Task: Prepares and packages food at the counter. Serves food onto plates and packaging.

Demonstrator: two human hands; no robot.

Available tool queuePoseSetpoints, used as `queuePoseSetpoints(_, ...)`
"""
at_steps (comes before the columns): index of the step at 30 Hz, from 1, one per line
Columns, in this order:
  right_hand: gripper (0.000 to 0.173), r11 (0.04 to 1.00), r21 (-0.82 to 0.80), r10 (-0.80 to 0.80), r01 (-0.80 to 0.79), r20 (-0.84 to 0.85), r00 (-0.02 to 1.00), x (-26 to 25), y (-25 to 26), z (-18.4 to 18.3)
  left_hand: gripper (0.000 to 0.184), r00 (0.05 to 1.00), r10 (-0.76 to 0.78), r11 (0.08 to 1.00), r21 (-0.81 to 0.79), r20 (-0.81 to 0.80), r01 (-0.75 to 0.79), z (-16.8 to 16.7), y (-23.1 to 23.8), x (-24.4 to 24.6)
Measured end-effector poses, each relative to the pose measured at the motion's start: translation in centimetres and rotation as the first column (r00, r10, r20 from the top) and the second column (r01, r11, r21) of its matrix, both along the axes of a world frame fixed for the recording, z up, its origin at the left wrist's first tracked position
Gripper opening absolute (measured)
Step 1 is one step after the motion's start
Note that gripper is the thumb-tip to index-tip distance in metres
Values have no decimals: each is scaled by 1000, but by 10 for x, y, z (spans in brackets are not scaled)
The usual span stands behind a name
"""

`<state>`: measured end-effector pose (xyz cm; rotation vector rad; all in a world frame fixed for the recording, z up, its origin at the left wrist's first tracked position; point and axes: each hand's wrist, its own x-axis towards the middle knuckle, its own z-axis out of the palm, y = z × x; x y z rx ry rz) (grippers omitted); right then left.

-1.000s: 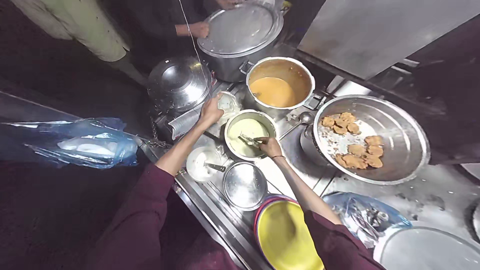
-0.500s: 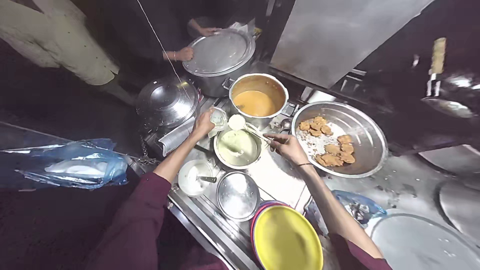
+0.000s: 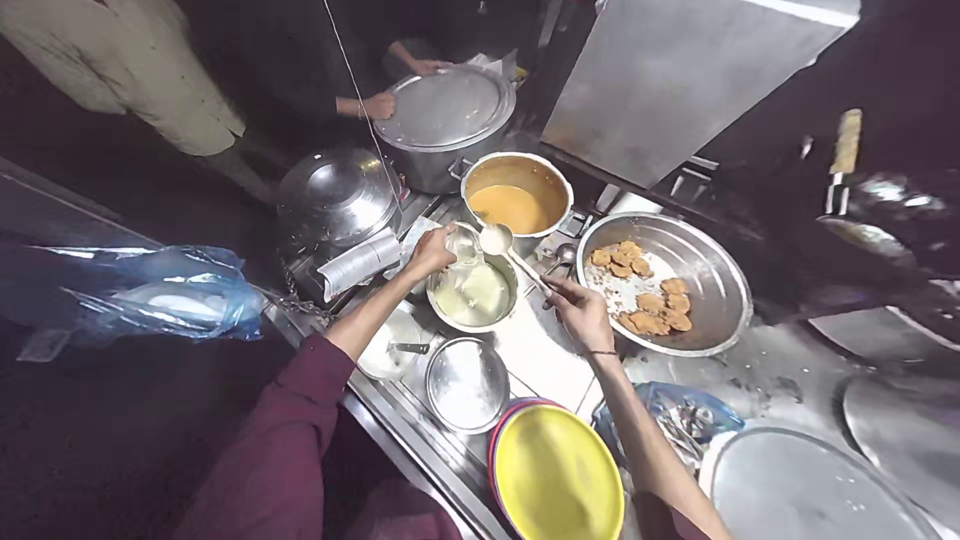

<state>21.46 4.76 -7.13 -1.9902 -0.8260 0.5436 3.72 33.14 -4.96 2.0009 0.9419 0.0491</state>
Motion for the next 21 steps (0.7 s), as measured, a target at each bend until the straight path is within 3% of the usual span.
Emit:
queuePoseSetpoints(1,26,999,-46,-11,8,-71,997,3,2,-10,80,1000,6,1000,20,-26,-6,-1,3,-2)
queuePoseSetpoints(3,26,972,-233,31,-20,44,999,2,15,-33,80,995,4,996,94,-99,5,1,14,0)
queuePoseSetpoints(6,28,857,-509,267,-84,299,916,-17,46,-61,82,994,3,982,186,-107,17,4,19,-3)
queuePoseSetpoints(10,30,673,-698,576,-246,284,767,-35,86,-94,78,995,38,967,255,-97,-12,16,17,-16)
queuePoseSetpoints(12,29,688,-677,534,-262,227,815,-37,97,-107,78,995,70,974,221,-65,-54,33,9,-25)
queuePoseSetpoints(16,28,792,-563,287,-236,2,958,-25,101,-127,81,993,113,980,170,-42,-105,32,20,-35)
queuePoseSetpoints(21,25,939,-266,118,-216,-340,933,-11,66,-118,79,986,151,984,109,-65,-144,49,17,-45)
